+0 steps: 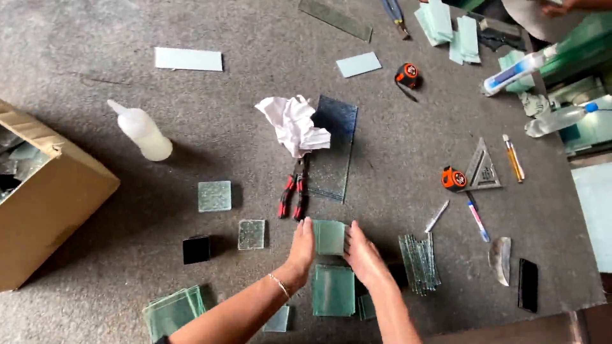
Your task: Stacking and organizing small square glass pieces on a workbench.
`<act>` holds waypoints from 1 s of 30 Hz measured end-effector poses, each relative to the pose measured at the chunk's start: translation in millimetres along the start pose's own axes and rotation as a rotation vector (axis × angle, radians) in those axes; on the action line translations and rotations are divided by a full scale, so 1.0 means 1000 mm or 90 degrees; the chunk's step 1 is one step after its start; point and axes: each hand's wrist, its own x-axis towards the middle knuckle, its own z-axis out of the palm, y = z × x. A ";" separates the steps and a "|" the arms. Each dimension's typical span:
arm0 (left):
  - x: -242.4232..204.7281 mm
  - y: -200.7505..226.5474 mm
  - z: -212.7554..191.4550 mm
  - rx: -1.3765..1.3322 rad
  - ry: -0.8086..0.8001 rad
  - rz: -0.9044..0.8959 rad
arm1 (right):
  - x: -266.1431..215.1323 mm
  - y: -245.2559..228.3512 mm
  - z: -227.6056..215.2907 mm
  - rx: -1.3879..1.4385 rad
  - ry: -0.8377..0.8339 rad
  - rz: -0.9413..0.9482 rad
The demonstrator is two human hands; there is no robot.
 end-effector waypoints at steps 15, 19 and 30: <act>0.000 -0.004 0.018 -0.023 0.034 -0.033 | -0.013 -0.007 0.012 -0.029 -0.011 0.010; 0.003 -0.004 0.022 -0.006 0.028 -0.052 | 0.000 0.001 0.005 0.065 -0.033 0.012; 0.002 -0.001 0.028 0.076 0.030 -0.053 | 0.001 -0.006 0.004 -0.036 -0.050 0.029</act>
